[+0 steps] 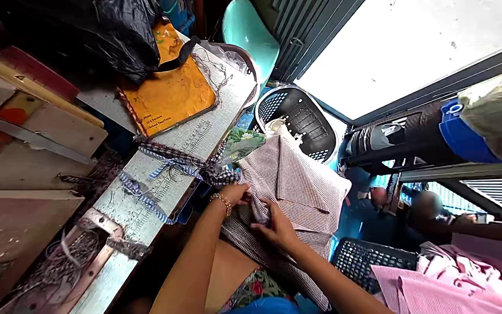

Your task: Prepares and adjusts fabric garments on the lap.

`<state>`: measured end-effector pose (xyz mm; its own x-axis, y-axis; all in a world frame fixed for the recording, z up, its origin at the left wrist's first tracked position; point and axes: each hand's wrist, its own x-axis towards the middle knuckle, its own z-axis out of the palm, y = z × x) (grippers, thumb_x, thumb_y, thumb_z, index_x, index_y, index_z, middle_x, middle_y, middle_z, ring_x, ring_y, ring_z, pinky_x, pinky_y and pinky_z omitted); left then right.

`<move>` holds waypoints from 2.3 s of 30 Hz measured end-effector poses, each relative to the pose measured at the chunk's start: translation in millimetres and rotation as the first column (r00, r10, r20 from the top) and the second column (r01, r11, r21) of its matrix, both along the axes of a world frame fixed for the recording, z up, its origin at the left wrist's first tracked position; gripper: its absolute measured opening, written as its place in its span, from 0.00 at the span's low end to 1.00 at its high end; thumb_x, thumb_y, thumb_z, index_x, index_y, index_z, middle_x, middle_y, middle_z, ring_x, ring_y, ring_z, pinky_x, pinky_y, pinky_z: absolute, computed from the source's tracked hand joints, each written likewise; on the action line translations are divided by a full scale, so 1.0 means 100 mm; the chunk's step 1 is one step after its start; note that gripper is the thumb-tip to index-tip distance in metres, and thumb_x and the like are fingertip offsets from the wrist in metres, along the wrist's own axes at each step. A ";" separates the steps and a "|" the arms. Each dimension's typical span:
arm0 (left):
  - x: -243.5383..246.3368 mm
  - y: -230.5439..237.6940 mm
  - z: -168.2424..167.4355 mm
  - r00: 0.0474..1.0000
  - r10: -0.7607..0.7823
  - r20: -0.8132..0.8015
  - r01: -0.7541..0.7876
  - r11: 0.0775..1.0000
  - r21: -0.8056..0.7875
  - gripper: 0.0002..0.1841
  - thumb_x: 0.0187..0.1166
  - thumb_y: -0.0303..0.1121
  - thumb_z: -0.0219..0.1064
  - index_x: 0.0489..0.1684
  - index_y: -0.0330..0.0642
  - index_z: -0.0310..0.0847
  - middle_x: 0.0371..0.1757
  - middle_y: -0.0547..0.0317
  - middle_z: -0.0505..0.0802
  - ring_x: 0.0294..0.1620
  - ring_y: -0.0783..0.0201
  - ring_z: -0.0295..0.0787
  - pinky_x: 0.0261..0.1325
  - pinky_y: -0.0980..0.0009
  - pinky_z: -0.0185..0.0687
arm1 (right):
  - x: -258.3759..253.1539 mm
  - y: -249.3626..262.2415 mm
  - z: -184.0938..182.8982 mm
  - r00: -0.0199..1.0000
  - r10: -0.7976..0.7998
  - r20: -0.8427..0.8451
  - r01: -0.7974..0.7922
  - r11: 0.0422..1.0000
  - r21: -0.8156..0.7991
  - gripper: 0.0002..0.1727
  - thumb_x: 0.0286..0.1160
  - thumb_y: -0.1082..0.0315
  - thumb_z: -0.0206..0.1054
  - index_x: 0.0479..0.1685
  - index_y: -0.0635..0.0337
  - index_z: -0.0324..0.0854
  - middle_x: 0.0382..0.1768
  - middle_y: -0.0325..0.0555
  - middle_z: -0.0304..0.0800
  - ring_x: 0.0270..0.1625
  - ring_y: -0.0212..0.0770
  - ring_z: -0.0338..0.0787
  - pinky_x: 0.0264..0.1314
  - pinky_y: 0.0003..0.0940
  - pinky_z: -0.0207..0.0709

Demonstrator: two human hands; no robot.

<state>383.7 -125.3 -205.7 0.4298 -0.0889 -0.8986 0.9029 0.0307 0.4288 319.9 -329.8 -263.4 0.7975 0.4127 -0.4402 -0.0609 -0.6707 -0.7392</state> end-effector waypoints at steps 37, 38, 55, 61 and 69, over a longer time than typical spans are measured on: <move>-0.32 0.13 -0.65 0.851 -0.515 -0.103 0.511 0.770 0.382 0.36 0.87 0.43 0.62 0.89 0.31 0.57 0.84 0.30 0.72 0.88 0.37 0.63 0.88 0.41 0.54 | 0.47 -0.18 0.21 0.912 -0.331 -0.241 0.364 0.925 0.107 0.11 0.79 0.75 0.64 0.54 0.73 0.81 0.44 0.45 0.90 0.47 0.22 0.86 0.57 0.22 0.79; -0.38 0.15 -0.70 0.829 -0.544 -0.132 0.548 0.739 0.392 0.35 0.83 0.44 0.67 0.85 0.32 0.64 0.82 0.31 0.75 0.86 0.37 0.65 0.86 0.39 0.54 | 0.48 -0.20 0.23 0.930 -0.293 -0.223 0.319 0.943 0.090 0.11 0.80 0.74 0.64 0.53 0.72 0.82 0.43 0.44 0.90 0.47 0.22 0.86 0.57 0.23 0.80; -0.38 0.07 -0.82 0.871 -0.491 0.019 0.459 0.827 0.323 0.24 0.90 0.35 0.55 0.82 0.34 0.69 0.83 0.35 0.75 0.86 0.41 0.67 0.88 0.46 0.55 | 0.43 -0.26 0.32 0.843 -0.448 -0.299 0.490 0.868 0.078 0.11 0.82 0.76 0.62 0.57 0.73 0.78 0.44 0.45 0.89 0.45 0.23 0.88 0.55 0.23 0.81; -0.57 0.04 -0.98 0.936 -0.338 -0.095 0.351 0.892 0.285 0.40 0.86 0.48 0.65 0.89 0.29 0.53 0.86 0.31 0.69 0.89 0.42 0.63 0.89 0.49 0.53 | 0.63 -0.49 0.58 0.891 -0.404 -0.206 0.431 0.896 0.106 0.15 0.81 0.78 0.60 0.63 0.73 0.75 0.48 0.43 0.88 0.49 0.18 0.86 0.57 0.17 0.79; -0.52 0.05 -0.92 0.780 -0.611 -0.136 0.620 0.722 0.307 0.20 0.83 0.29 0.62 0.72 0.34 0.79 0.77 0.34 0.79 0.82 0.41 0.72 0.83 0.45 0.65 | 0.65 -0.59 0.59 0.925 -0.352 -0.144 0.370 0.920 0.127 0.14 0.78 0.78 0.62 0.60 0.72 0.77 0.46 0.40 0.90 0.47 0.15 0.87 0.56 0.14 0.79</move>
<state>331.6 -119.9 -297.6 0.3605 -0.0359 -0.9321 0.6846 -0.6685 0.2905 384.9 -388.9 -204.8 0.8515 0.1748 -0.4944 -0.3693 -0.4694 -0.8020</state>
